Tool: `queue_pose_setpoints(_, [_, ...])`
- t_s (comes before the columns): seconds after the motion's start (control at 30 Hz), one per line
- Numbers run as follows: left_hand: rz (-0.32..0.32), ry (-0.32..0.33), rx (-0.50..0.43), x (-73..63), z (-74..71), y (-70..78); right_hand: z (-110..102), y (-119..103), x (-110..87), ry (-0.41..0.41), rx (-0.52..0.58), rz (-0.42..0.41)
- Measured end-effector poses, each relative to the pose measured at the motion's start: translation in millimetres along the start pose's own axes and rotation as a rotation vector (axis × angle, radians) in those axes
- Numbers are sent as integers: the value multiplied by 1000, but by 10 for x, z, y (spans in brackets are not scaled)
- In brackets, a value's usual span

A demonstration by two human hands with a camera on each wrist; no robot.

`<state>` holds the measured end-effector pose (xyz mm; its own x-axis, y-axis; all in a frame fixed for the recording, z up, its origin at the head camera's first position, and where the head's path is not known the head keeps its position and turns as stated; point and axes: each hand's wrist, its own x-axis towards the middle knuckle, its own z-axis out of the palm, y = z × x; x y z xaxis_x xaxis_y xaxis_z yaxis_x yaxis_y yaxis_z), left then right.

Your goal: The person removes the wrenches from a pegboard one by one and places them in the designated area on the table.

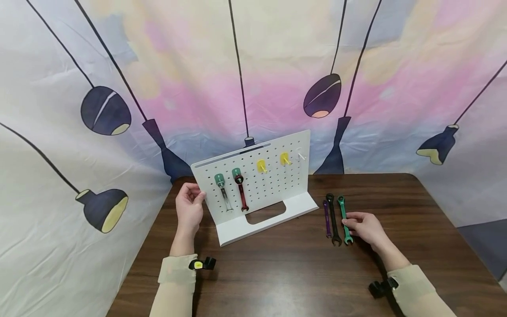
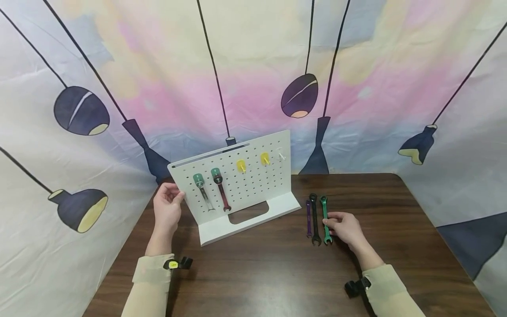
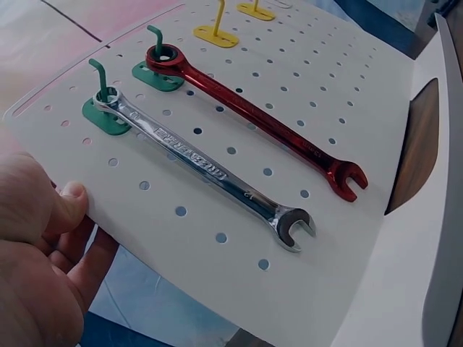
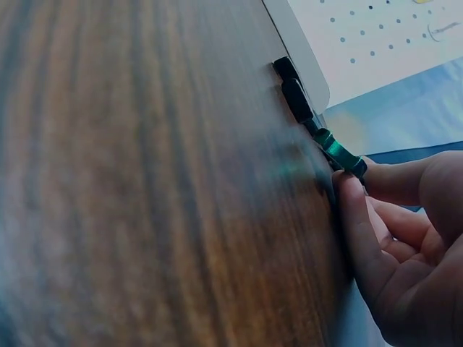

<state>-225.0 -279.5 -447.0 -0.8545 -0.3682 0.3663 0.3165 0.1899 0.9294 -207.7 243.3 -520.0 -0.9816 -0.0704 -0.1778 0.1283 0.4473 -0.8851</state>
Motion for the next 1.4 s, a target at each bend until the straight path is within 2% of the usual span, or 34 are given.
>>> queue_pose_setpoints(0.33, [-32, 9, 2, -19, 6, 27, 16, -21, 14, 13, -56, -3])
queue_pose_setpoints(0.57, [-17, 14, -8, -4, 33, 33, 31, -24, 41, 43, -107, -17])
queue_pose_setpoints(0.87, [-25, 17, 5, 2, 27, 14, 45, -54, 72, 87, -231, -37])
queue_pose_setpoints(1.4, [-7, 19, 2, -4, 13, -7, 39, -69, 40, 113, -259, -24])
